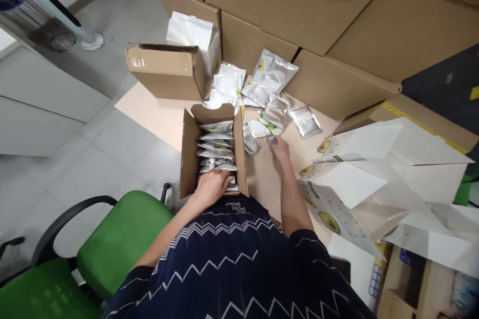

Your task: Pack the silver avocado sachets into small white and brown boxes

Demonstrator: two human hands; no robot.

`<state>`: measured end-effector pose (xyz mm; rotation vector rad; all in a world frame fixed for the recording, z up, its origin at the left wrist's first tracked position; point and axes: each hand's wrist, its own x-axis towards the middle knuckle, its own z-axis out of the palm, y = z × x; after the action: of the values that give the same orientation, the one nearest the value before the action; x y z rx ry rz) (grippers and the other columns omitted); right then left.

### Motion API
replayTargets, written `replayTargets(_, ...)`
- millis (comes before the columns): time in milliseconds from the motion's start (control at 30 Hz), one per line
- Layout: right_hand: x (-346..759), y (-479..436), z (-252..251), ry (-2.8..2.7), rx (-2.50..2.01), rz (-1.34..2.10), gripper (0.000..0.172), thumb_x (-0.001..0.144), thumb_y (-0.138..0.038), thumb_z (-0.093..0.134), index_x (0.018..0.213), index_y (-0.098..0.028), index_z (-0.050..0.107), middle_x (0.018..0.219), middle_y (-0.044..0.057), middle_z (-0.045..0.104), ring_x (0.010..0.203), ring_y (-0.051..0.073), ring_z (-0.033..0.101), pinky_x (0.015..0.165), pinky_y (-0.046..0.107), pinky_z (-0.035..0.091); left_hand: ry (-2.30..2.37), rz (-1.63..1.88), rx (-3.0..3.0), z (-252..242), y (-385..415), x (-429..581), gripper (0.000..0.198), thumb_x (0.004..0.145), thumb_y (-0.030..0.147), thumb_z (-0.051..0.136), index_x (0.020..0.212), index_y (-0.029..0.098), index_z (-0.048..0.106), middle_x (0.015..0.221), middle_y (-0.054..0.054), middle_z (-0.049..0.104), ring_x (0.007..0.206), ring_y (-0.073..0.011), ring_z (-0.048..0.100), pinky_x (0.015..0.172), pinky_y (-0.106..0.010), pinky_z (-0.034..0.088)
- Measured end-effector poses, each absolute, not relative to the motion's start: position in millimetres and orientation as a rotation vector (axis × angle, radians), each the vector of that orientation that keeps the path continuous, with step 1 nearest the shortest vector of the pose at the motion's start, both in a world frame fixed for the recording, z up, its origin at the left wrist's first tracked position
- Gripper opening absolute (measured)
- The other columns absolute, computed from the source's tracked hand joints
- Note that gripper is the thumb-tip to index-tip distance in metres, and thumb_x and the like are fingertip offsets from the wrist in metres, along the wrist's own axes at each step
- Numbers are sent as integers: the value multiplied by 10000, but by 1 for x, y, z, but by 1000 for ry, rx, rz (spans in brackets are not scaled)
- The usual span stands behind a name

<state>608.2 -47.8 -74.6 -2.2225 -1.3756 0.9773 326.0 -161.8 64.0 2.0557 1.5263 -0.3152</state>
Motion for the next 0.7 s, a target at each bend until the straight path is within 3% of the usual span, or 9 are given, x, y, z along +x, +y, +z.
replayTargets(133, 614, -50, -55, -760, -1837, 1182, 360, 661, -392, 624, 952, -183, 652, 896, 53, 699, 814, 208, 660, 771, 328, 534, 1523, -299, 2059, 62, -163, 326, 354, 1039, 390, 368, 1061, 216, 676, 1053, -88, 730, 1005, -230, 683, 819, -309, 492)
replayTargets(267, 601, -49, -7, -769, -1418, 1152, 475, 778, -573, 530, 1072, -213, 628, 1065, 84, 702, 1032, 222, 678, 862, 377, 566, 1512, -319, 2074, 63, -162, 327, 352, 1039, 385, 370, 1045, 213, 677, 1034, -93, 736, 993, -235, 693, 805, -311, 494)
replayTargets(333, 593, -47, 21, -847, -1298, 1056, 484, 849, -595, 477, 1125, -227, 626, 1116, 87, 692, 1110, 218, 665, 921, 395, 562, 1501, -313, 2078, 63, -162, 328, 357, 1041, 385, 363, 1046, 212, 676, 1032, -98, 737, 993, -241, 695, 801, -316, 497)
replayTargets(433, 579, -43, 61, -988, -1164, 937, 465, 896, -626, 456, 1124, -267, 644, 1078, 60, 686, 1080, 210, 680, 908, 392, 576, 1499, -297, 2063, 63, -163, 328, 362, 1042, 392, 361, 1049, 213, 676, 1021, -101, 739, 992, -241, 695, 799, -315, 497)
replayTargets(600, 538, -42, 115, -1302, -1002, 896, 353, 856, -613, 618, 1027, -309, 673, 939, 10, 668, 918, 179, 680, 758, 328, 580, 1486, -318, 2074, 62, -163, 330, 365, 1043, 398, 357, 1065, 210, 669, 1026, -101, 738, 986, -232, 697, 806, -311, 497)
replayTargets(700, 509, -37, 138, -1520, -875, 968, 313, 851, -579, 652, 976, -294, 681, 937, 9, 672, 928, 177, 657, 780, 330, 554, 1492, -324, 2078, 61, -164, 330, 365, 1043, 400, 352, 1067, 210, 663, 1040, -94, 735, 975, -225, 700, 798, -308, 496)
